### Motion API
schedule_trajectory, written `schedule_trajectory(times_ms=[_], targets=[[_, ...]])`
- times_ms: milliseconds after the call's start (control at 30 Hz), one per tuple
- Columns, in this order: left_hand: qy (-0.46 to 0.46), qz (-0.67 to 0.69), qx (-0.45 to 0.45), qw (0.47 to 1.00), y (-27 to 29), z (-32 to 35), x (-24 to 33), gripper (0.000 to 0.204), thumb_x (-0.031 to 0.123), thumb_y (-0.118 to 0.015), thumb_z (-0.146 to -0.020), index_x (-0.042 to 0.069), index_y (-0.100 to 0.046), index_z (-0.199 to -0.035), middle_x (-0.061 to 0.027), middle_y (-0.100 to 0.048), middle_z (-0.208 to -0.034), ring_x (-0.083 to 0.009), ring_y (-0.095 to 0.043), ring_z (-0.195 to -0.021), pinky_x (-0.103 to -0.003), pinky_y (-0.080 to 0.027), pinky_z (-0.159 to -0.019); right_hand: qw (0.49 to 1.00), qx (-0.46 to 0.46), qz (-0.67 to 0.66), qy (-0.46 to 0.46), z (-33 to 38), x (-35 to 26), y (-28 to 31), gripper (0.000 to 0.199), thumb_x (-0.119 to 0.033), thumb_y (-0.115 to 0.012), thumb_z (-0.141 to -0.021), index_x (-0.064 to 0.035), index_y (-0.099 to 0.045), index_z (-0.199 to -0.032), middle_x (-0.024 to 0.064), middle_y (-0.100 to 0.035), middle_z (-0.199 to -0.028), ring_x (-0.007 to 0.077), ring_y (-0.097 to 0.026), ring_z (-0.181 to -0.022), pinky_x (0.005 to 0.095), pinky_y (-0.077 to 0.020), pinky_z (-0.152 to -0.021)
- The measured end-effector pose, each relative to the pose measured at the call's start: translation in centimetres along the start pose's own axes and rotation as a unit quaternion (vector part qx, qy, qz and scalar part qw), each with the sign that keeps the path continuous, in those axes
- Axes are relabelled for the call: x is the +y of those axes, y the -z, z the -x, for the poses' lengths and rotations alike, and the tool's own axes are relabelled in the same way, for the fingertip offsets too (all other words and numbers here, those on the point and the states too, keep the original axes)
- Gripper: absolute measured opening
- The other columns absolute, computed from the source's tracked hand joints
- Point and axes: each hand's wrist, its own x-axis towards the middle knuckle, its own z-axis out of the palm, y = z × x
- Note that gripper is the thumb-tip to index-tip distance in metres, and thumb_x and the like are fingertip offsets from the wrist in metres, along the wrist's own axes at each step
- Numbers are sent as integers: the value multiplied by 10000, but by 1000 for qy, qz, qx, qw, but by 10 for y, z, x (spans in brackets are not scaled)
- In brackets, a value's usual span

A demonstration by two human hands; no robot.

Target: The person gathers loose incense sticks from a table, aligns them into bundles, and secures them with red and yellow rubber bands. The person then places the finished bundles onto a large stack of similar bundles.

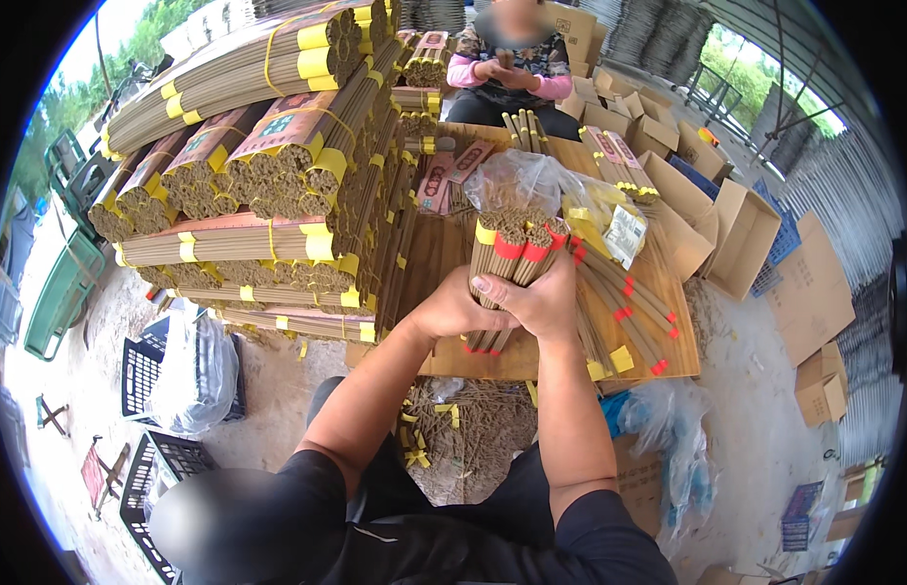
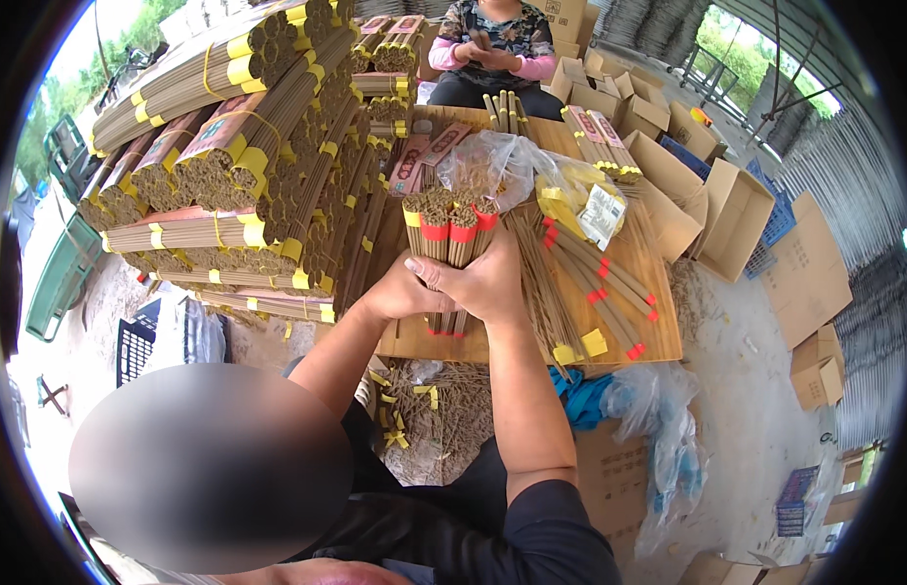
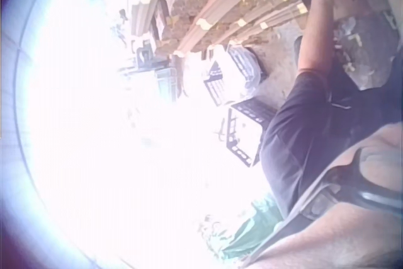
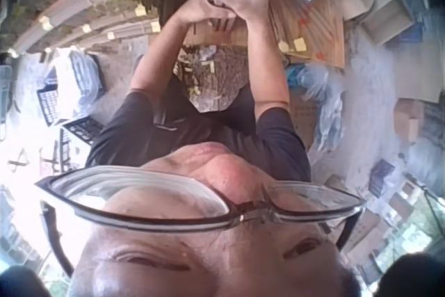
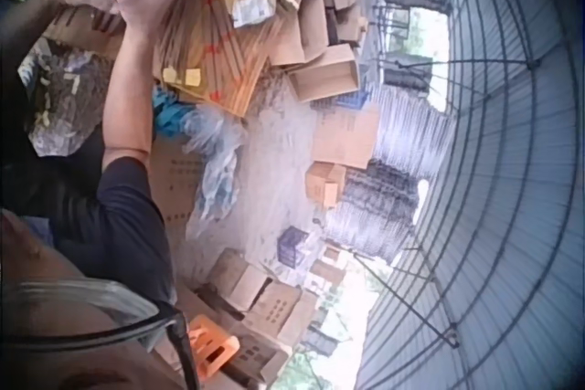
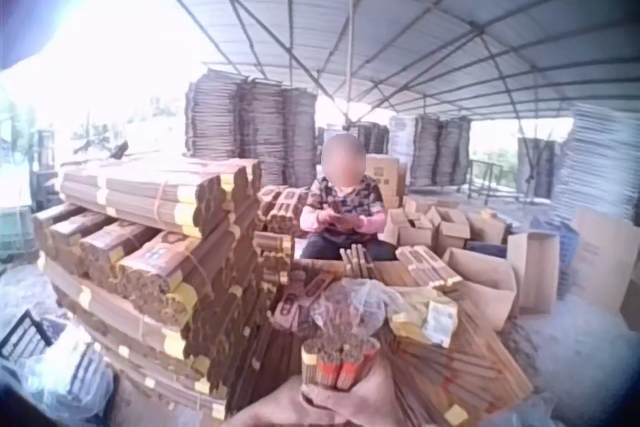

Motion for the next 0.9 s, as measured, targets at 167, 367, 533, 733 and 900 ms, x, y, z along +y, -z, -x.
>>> schedule_trajectory(times_ms=[167,367,533,733,900], targets=[[8,-29,48,998,-4,-1,-7,473,154,-864,-716,3,-683,-1126,-54,-719,-1012,-116,-649,-946,-317,-536,-868,993,62,-76,62,1,18,5,575,-359,-816,-866,13,-612,-1252,54,-708,-1055,183,-669,-958,333,-530,-886],[40,11,150,988,-2,3,1,380,118,-832,-777,-3,-677,-1102,-54,-723,-970,-120,-668,-910,-319,-553,-829,935,335,-35,-111,-15,44,45,357,-311,-658,-1001,-11,-610,-1190,38,-668,-976,122,-633,-829,256,-508,-748],[-62,-39,235,969,1,3,-12,312,114,-797,-829,13,-645,-1082,-67,-703,-858,-139,-682,-705,-317,-561,-612,937,284,127,-161,-69,118,75,290,-187,-700,-916,-9,-616,-1127,62,-671,-951,104,-622,-795,257,-510,-681],[83,19,198,976,10,9,11,335,129,-798,-824,6,-645,-1097,-73,-724,-921,-145,-697,-799,-324,-577,-716,891,282,346,-84,-143,192,103,509,-244,-784,-762,27,-605,-1154,131,-692,-974,242,-694,-860,365,-543,-812],[10,-9,209,978,20,6,-9,385,169,-822,-810,10,-637,-1107,-72,-710,-906,-133,-689,-771,-311,-572,-695,880,285,359,-127,-167,238,109,595,-275,-802,-712,16,-595,-1189,161,-697,-970,269,-703,-884,399,-538,-860]])
